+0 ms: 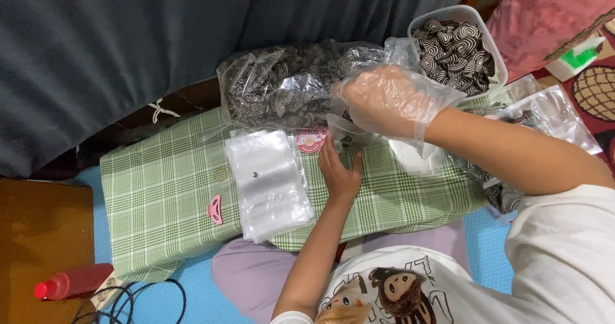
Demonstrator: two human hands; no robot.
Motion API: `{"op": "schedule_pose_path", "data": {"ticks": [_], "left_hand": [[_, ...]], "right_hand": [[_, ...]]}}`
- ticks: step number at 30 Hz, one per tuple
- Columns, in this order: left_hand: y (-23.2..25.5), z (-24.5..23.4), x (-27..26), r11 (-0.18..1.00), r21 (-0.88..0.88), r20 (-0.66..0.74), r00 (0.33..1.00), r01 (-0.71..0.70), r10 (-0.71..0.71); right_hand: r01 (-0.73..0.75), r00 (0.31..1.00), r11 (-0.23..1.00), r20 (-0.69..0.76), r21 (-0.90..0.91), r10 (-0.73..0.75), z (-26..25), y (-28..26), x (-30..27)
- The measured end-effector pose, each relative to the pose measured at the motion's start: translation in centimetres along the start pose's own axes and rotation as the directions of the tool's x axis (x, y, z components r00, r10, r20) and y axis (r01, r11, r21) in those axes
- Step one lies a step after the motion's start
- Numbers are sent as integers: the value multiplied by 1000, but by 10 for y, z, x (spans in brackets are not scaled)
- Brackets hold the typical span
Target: Packing individual snacks into small plastic bags and organizing them on a workspace.
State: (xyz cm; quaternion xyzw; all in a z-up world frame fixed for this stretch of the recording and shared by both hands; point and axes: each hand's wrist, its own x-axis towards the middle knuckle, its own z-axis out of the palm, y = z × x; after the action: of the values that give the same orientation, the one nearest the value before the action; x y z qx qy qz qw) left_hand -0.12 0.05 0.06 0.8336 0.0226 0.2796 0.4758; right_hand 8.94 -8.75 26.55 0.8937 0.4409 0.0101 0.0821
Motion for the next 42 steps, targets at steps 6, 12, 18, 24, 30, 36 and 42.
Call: {"op": "schedule_pose_path", "data": {"ticks": [6, 12, 18, 24, 30, 36, 42], "left_hand": [[0, 0, 1, 1000, -4, 0, 1000, -12, 12], [1, 0, 1, 999, 11, -6, 999, -32, 32], [0, -1, 0, 999, 8, 6, 999, -46, 46], [6, -5, 2, 999, 23, 8, 999, -41, 41], [-5, 0, -2, 999, 4, -3, 999, -49, 49], [-10, 3, -3, 998, 40, 2, 998, -55, 55], [-15, 5, -5, 993, 49, -13, 994, -111, 112]], "right_hand": [[123, 938, 961, 346, -246, -31, -35, 2, 1], [-275, 869, 950, 461, 148, 180, -67, -5, 4], [-269, 871, 934, 475, 236, 130, -81, -21, 12], [-395, 811, 861, 562, 321, 163, -100, -26, 16], [-375, 797, 875, 589, 307, 135, -103, -32, 26], [-362, 780, 886, 615, 290, 117, -106, -34, 31], [-340, 762, 899, 641, 277, 91, -104, -39, 27]]}}
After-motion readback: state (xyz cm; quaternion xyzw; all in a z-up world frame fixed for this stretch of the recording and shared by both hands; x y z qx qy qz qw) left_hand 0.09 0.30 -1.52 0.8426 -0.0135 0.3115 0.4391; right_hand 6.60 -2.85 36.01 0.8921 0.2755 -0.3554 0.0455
